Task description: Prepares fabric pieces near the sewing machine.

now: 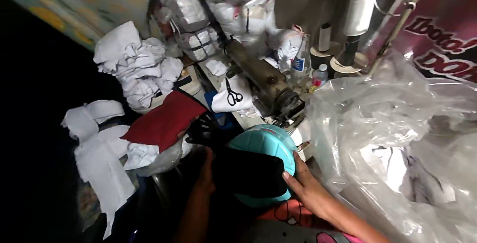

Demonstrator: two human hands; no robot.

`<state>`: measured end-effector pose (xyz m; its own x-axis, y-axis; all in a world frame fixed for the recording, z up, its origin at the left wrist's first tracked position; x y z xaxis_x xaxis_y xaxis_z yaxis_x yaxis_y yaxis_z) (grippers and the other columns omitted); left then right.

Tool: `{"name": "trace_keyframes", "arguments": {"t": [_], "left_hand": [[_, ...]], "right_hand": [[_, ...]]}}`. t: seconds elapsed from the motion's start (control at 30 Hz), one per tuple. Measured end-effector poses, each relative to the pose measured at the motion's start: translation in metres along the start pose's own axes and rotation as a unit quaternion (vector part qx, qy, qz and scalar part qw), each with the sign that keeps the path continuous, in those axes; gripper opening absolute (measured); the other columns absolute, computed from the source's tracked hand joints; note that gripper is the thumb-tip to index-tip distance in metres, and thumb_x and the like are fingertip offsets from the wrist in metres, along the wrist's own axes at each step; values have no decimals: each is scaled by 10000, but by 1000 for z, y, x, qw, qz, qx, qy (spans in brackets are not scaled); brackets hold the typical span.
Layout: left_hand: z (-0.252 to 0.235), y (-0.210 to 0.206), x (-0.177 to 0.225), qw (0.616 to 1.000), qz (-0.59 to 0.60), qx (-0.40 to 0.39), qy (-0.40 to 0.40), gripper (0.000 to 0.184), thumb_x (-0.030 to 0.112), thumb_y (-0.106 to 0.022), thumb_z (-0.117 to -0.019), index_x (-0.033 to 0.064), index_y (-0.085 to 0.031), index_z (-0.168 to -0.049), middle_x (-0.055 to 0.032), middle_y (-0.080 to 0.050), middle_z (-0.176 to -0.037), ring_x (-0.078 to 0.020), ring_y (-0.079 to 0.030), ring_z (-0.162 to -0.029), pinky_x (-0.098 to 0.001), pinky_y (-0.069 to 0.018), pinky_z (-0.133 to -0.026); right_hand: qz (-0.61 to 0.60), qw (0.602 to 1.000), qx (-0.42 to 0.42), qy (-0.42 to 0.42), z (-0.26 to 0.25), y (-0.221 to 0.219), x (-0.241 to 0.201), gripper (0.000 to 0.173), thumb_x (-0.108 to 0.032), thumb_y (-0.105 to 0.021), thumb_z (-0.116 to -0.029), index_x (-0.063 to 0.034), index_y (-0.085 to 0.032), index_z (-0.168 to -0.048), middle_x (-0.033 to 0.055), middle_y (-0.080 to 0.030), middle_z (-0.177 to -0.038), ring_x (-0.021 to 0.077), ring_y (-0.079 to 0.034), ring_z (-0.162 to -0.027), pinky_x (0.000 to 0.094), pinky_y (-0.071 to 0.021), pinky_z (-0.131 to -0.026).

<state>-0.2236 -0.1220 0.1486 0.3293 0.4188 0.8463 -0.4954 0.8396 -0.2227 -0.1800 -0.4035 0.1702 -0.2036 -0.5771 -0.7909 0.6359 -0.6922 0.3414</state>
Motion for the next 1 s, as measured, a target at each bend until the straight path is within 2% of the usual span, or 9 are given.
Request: {"name": "trace_keyframes", "arguments": {"t": [0.13,0.27,0.33,0.43,0.47,0.53,0.63,0.73,1.0], "left_hand": [[2,6,16,995,-27,92,20,746,626,-148,-1064,48,-481,-1398,-91,-677,-1143,-157,-672,-993,-398,-581,-818],[5,29,36,994,-36,100,3,671,604,-187,-1073,112,-498,-1407,-71,-678,-1173,-142,-671,-1023,-387,-583,-837],[15,46,43,992,-36,111,-41,624,571,-195,-1081,112,-524,-1347,-26,-708,-1081,-87,-689,-946,-331,-602,-791],[44,78,42,965,-101,224,-87,546,454,-308,-1108,47,-469,-1435,-45,-645,-1245,-55,-629,-1078,-298,-548,-925],[54,91,38,958,-115,250,-74,549,443,-350,-1105,40,-473,-1458,-70,-626,-1319,-87,-610,-1138,-323,-525,-976],[64,104,32,949,-137,281,-30,515,456,-329,-1106,84,-491,-1423,-46,-632,-1280,-70,-619,-1102,-297,-547,-929],[72,119,21,945,-155,280,61,579,452,-300,-1113,54,-357,-1529,-144,-496,-1469,-176,-522,-1277,-422,-451,-1059],[73,137,-9,951,-128,267,91,570,533,-350,-1079,127,-506,-1447,-85,-639,-1323,-162,-640,-1158,-428,-556,-957],[66,158,-38,957,-40,259,121,482,440,-358,-1102,101,-546,-1389,-46,-677,-1200,-91,-660,-1049,-333,-572,-890]], "right_hand": [[23,1000,-15,-7,0,-1,-26,957,-530,-487,-1019,14,13,-1628,325,-139,-1656,423,-280,-1521,527,-309,-1212],[6,998,-66,-10,-3,-6,-50,975,-564,-492,-1005,-28,22,-1638,313,-202,-1628,396,-495,-1376,492,-518,-1042],[-9,995,-104,10,-5,-15,-58,970,-548,-501,-1006,-23,15,-1638,324,-192,-1630,412,-442,-1413,516,-458,-1097],[-38,985,-160,45,-16,-42,-56,956,-521,-525,-1005,-8,-24,-1637,330,-185,-1637,408,-348,-1482,517,-371,-1178],[-60,980,-183,40,-21,-52,-53,948,-506,-544,-1006,-25,-31,-1642,315,-168,-1651,392,-325,-1502,506,-362,-1193],[-100,969,-224,-2,-29,-71,-48,927,-481,-566,-1013,-58,-40,-1649,281,-162,-1669,360,-330,-1509,492,-369,-1193],[-134,949,-274,-85,-46,-101,-36,892,-469,-541,-1039,-53,-33,-1643,251,-261,-1648,321,-414,-1467,474,-399,-1179],[-120,937,-299,-136,-65,-122,-27,811,-496,-456,-1070,-43,-90,-1635,239,-373,-1593,305,-480,-1416,474,-422,-1158],[-27,936,-316,-155,-95,-145,-34,754,-494,-416,-1083,-34,-168,-1626,224,-326,-1630,302,-376,-1493,477,-314,-1227]]}}
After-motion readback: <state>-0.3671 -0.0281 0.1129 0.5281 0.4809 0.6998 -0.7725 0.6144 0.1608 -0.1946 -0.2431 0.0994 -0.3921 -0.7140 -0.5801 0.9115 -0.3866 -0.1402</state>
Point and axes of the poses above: each hand's wrist, its own z-axis away from the middle knuckle, its own y-axis out of the back of the hand, x = y × z, the point moved 1 cm from there along -z, towards the middle knuckle
